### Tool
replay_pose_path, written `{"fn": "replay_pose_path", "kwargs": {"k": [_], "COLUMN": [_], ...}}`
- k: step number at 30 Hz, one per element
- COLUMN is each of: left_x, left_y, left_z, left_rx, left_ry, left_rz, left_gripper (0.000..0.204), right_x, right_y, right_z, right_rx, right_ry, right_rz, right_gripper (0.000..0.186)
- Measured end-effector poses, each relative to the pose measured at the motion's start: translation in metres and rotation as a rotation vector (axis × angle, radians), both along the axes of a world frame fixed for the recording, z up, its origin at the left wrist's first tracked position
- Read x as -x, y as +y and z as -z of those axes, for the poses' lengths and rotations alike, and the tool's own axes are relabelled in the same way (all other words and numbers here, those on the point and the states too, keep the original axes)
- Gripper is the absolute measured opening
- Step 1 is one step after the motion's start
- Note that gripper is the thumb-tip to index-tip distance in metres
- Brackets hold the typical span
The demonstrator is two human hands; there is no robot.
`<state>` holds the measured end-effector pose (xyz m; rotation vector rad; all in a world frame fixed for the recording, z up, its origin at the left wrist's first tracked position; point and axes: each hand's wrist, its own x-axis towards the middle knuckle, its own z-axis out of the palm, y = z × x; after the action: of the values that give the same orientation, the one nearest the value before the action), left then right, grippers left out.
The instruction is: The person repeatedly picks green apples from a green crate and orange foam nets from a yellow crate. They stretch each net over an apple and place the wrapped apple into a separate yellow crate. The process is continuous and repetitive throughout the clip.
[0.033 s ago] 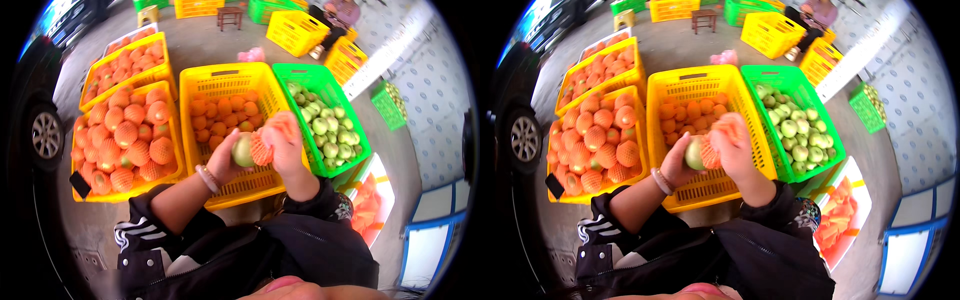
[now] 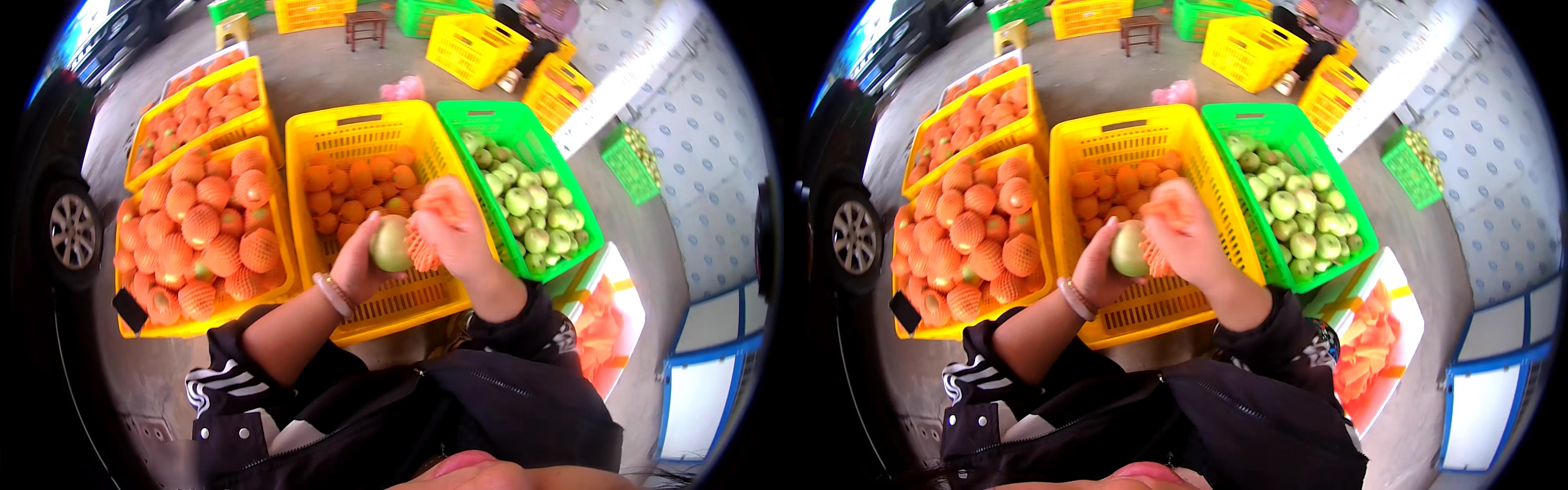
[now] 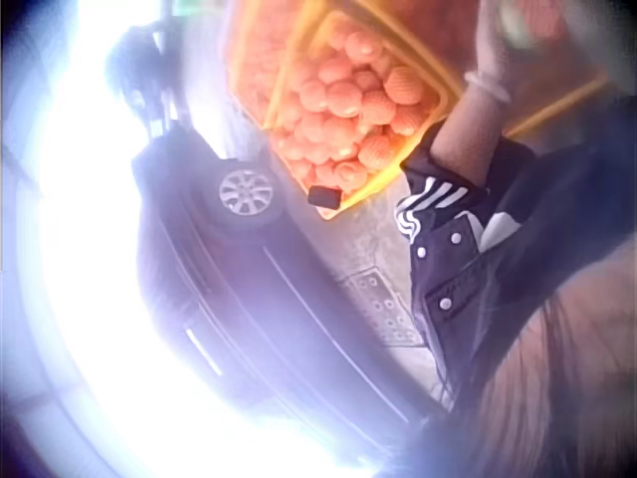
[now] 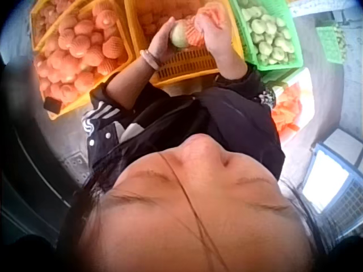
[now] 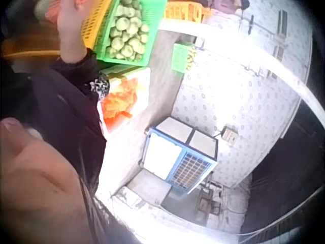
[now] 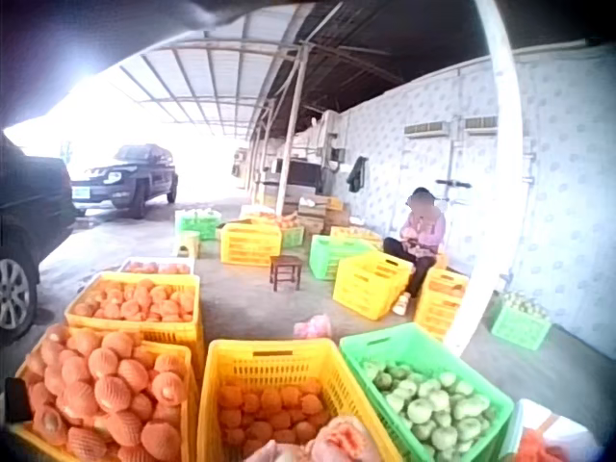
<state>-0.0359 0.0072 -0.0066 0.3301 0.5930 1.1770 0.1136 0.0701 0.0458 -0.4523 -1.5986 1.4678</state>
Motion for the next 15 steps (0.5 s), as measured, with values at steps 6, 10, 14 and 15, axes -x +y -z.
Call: {"fn": "replay_pose_path", "kwargs": {"k": [6,10,14,15], "left_x": [-0.011,-0.020,-0.014,-0.012], "left_y": [0.004,-0.005,-0.006,-0.009], "left_z": [-0.001,0.002,0.010,0.011], "left_rx": [-0.094,-0.119,-0.170,-0.199], "left_ry": [-0.022,-0.010,0.144,0.220], "left_rz": [0.035,0.122,0.200,0.209], "left_gripper": [0.058,0.064,0.067,0.066], "right_x": [-0.030,-0.042,-0.052,-0.053], "right_y": [-0.006,-0.007,0.018,0.034], "right_z": [-0.015,-0.001,0.017,0.021], "right_rx": [-0.702,-0.660,-0.582,-0.534], "right_ry": [-0.949,-0.963,-0.693,-0.644], "right_rz": [0.024,-0.064,-0.026,-0.002], "right_gripper": [0.069,0.073,0.069,0.068]}}
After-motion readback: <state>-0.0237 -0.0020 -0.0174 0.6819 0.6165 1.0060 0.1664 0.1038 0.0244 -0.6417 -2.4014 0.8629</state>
